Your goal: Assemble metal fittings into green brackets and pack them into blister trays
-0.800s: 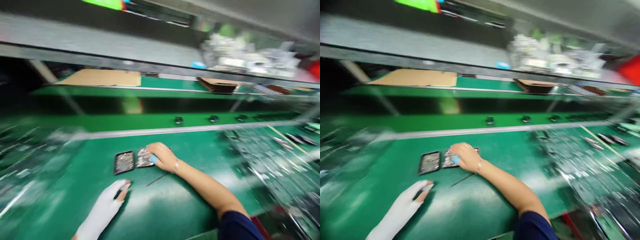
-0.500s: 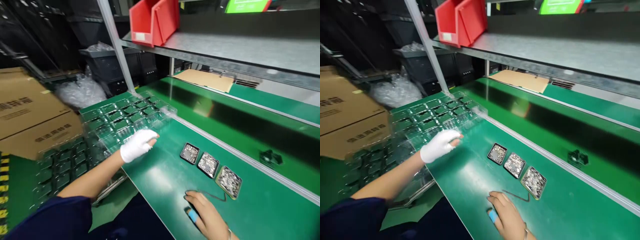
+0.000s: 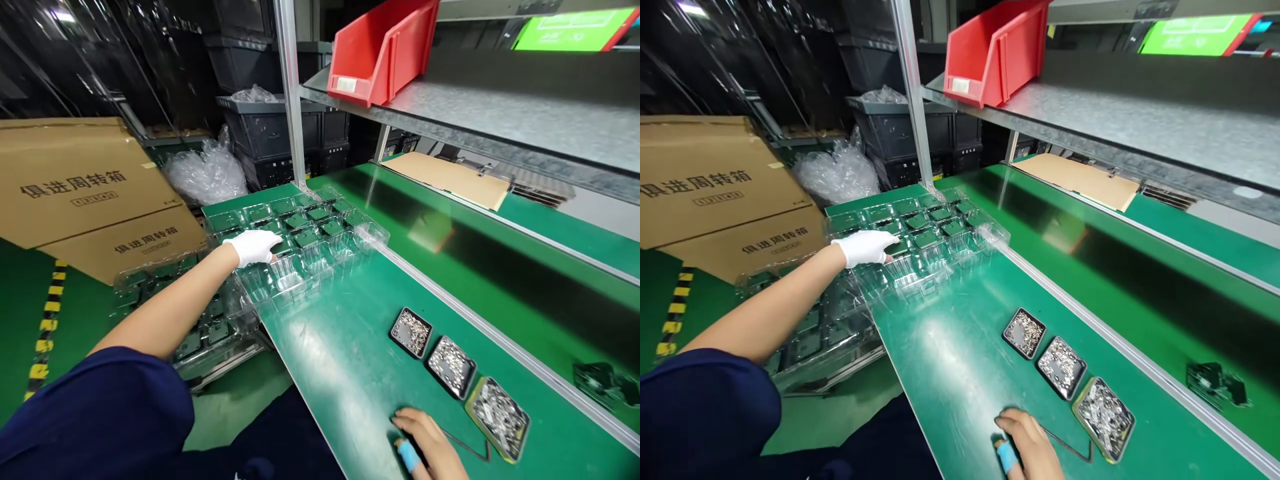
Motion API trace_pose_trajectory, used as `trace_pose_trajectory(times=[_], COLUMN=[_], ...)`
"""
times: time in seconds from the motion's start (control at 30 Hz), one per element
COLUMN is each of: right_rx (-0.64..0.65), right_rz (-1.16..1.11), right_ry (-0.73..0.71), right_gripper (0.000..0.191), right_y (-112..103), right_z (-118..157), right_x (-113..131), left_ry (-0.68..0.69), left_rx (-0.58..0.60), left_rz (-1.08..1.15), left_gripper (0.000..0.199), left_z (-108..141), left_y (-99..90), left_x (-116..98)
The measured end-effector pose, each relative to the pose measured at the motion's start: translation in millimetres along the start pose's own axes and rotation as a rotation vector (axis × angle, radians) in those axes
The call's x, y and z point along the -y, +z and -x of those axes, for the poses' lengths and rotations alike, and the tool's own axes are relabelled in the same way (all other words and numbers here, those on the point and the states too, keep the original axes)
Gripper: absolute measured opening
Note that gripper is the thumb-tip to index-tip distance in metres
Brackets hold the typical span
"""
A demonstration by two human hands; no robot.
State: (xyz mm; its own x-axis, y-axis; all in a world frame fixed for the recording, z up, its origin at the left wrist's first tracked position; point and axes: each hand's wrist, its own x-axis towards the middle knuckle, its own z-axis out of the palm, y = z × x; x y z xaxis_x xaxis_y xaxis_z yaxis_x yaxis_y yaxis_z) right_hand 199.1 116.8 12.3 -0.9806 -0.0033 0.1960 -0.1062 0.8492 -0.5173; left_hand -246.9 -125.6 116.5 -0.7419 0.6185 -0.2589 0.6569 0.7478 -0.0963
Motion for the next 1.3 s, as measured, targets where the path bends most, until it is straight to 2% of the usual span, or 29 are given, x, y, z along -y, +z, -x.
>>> trace_pose_trajectory(times=[0.13, 0.27, 0.33, 0.4, 0.47, 0.5, 0.53, 0.6, 0.7, 0.73, 0.8, 0.87, 0.93, 1.0, 1.07, 1.13, 1.17, 1.2, 1.23, 1.3], right_rx=[0.035, 0.039, 0.041, 0.040, 0.028, 0.016, -0.009, -0.095, -0.263, -0.292, -0.315, -0.303, -0.261, -0.197, -0.112, -0.002, 0.056, 0.110, 0.157, 0.231], right_rz=[0.001, 0.003, 0.002, -0.001, -0.011, -0.023, -0.038, -0.049, 0.046, 0.089, 0.146, 0.139, 0.087, 0.023, -0.059, -0.138, -0.160, -0.167, -0.165, -0.153], right_ry=[0.037, 0.046, 0.035, 0.036, 0.056, 0.070, 0.085, 0.098, 0.058, 0.045, 0.054, 0.101, 0.141, 0.175, 0.192, 0.205, 0.207, 0.206, 0.201, 0.161], right_gripper=[0.021, 0.022, 0.023, 0.024, 0.025, 0.027, 0.031, 0.040, 0.057, 0.061, 0.066, 0.066, 0.063, 0.059, 0.055, 0.056, 0.059, 0.063, 0.067, 0.075], right_y=[0.1, 0.5, 0.6, 0.5, 0.4, 0.5, 0.5, 0.5, -1.5, -3.0, -7.3, -13.1, -20.0, -28.1, -37.2, -46.3, -50.3, -53.6, -55.9, -57.7], right_z=[-4.0, -2.1, -1.6, -3.8, -9.3, -13.2, -17.6, -27.1, -39.3, -41.5, -41.9, -37.2, -29.3, -20.8, -13.6, -8.2, -6.3, -5.0, -4.2, -4.4], right_x=[6.5, 6.8, 6.0, 7.5, 13.9, 19.1, 25.4, 39.1, 55.2, 58.2, 60.8, 59.9, 56.1, 49.6, 40.9, 31.1, 26.4, 22.3, 19.1, 15.7], left_ry=[-0.045, -0.160, -0.254, -0.321, -0.288, -0.229, -0.155, 0.018, 0.329, 0.385, 0.405, 0.408, 0.468, 0.537, 0.599, 0.684, 0.717, 0.734, 0.721, 0.662], left_rx=[-0.098, -0.257, -0.382, -0.588, -0.764, -0.785, -0.746, -0.555, -0.102, 0.034, 0.274, 0.449, 0.550, 0.628, 0.716, 0.725, 0.652, 0.531, 0.360, 0.065], left_rz=[-0.045, -0.065, -0.043, 0.175, 0.613, 0.833, 0.979, 1.138, 1.365, 1.439, 1.613, 1.714, 1.686, 1.590, 1.401, 1.126, 0.991, 0.874, 0.784, 0.635], left_gripper=[0.030, 0.036, 0.039, 0.039, 0.039, 0.040, 0.042, 0.041, 0.033, 0.032, 0.031, 0.037, 0.040, 0.037, 0.027, 0.018, 0.016, 0.016, 0.019, 0.027], left_z=[0.0, 11.5, 22.1, 34.8, 47.3, 52.8, 57.9, 67.5, 85.4, 92.3, 106.1, 117.8, 126.1, 129.7, 127.2, 117.2, 109.4, 100.1, 89.8, 68.5], left_y=[7.7, 8.5, 4.4, 0.8, 2.2, 5.7, 11.1, 26.3, 52.3, 59.8, 71.5, 79.4, 84.8, 88.6, 88.8, 82.5, 76.4, 68.7, 59.8, 41.8], left_x=[-11.6, -16.0, -13.9, -15.1, -27.4, -39.4, -55.5, -97.3, -167.7, -188.5, -221.6, -242.3, -251.9, -252.8, -247.2, -238.4, -234.2, -231.1, -229.8, -234.4])
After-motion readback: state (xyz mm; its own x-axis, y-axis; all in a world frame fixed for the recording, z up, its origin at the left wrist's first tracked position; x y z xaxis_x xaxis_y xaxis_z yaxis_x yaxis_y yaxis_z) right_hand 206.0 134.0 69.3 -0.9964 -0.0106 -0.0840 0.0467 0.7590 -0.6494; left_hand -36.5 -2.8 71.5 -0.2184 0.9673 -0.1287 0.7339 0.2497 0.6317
